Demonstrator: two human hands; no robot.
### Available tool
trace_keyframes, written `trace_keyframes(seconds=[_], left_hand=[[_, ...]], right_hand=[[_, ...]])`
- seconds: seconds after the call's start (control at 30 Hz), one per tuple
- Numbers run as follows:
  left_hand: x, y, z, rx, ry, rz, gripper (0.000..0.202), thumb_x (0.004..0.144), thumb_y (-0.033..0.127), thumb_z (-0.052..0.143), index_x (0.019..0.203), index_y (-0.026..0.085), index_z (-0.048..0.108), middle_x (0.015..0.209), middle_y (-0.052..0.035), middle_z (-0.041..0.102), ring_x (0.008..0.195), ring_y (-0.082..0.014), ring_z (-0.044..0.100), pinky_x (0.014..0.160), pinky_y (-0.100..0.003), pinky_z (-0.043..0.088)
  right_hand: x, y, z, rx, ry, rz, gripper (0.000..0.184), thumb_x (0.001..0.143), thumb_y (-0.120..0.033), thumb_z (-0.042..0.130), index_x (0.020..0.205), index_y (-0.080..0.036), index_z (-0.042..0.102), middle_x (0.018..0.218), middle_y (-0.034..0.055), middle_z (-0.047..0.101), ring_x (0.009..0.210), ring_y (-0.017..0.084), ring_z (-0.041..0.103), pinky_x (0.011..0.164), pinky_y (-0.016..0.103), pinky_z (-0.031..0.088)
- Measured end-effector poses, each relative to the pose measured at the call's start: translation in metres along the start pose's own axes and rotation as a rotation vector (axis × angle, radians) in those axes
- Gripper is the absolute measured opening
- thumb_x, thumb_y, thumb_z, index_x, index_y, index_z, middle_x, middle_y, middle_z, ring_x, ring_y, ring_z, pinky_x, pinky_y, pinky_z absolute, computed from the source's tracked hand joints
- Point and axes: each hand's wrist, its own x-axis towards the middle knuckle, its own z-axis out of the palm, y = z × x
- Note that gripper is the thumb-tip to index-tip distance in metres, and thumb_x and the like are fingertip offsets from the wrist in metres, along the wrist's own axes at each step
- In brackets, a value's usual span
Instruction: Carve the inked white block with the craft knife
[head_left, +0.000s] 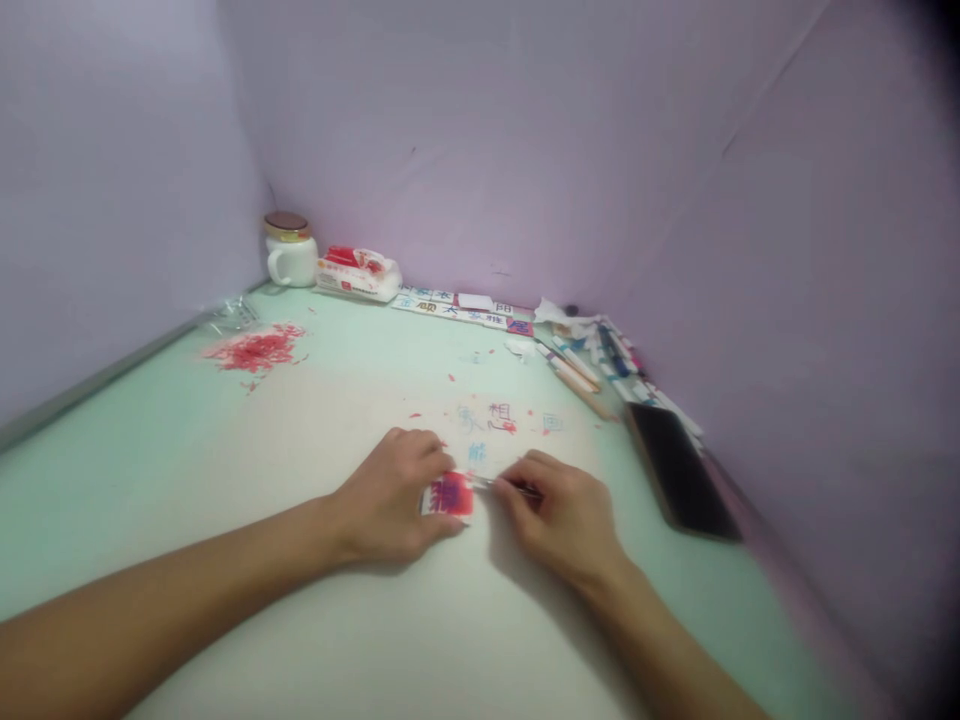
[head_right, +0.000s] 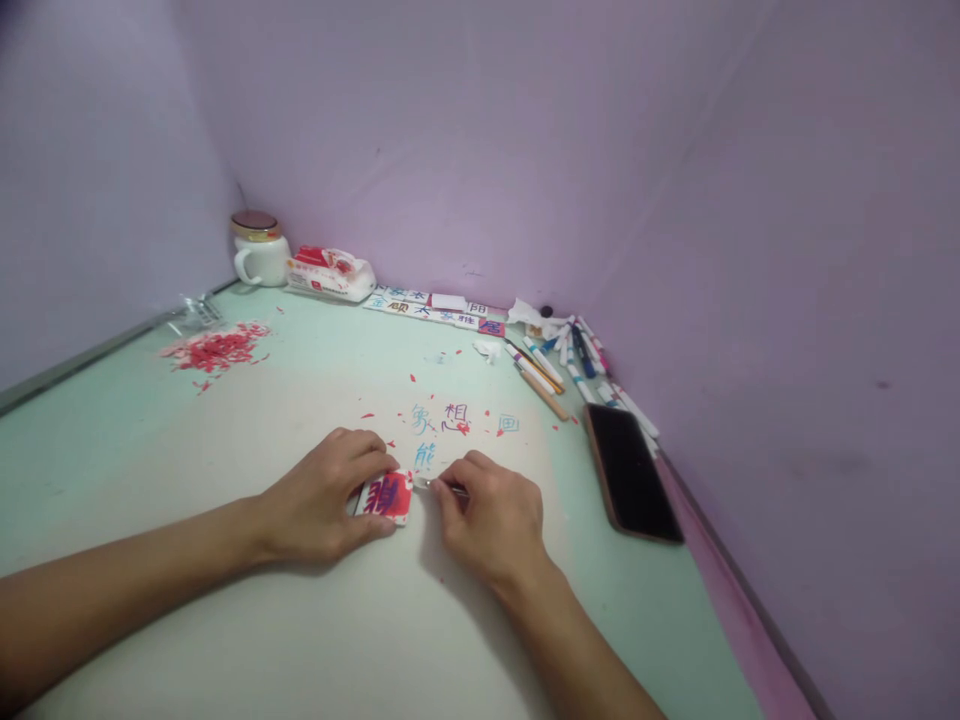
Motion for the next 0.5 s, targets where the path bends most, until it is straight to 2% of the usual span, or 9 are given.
trace_keyframes(seconds=[0.17, 0.37, 0.5], left_hand=[[0.0000, 0.0014, -0.0017, 0.013, -0.020, -0.011, 0.030, 0.071, 0.039, 0.067, 0.090, 0.016, 0.063, 0.088, -0.0081, 0.057, 0.085, -0.0241, 0.054, 0.081, -0.042, 0.042], [0.0004, 0.0012, -0.0018, 0.017, -0.020, -0.005, 0.031, 0.071, 0.040, 0.067, 0.089, 0.016, 0.062, 0.088, -0.0076, 0.057, 0.084, -0.0236, 0.053, 0.081, -0.041, 0.042], [0.0007, 0.0014, -0.0019, 0.019, -0.026, -0.009, 0.030, 0.071, 0.040, 0.067, 0.089, 0.016, 0.062, 0.087, -0.0074, 0.056, 0.083, -0.0234, 0.053, 0.080, -0.041, 0.042]], right_hand=[[-0.0004, -0.0014, 0.0044, -0.031, -0.001, -0.023, 0.014, 0.080, -0.031, 0.057, 0.071, -0.025, 0.066, 0.071, -0.0042, 0.066, 0.059, 0.011, 0.057, 0.053, 0.024, 0.031], [-0.0034, -0.0049, 0.0100, -0.130, 0.082, -0.053, 0.017, 0.080, -0.032, 0.057, 0.068, -0.024, 0.066, 0.068, -0.0036, 0.063, 0.054, 0.010, 0.053, 0.049, 0.024, 0.024], [-0.0023, -0.0064, 0.0081, -0.157, 0.029, -0.047, 0.017, 0.080, -0.031, 0.056, 0.068, -0.024, 0.067, 0.068, -0.0029, 0.062, 0.053, 0.010, 0.051, 0.049, 0.024, 0.023]])
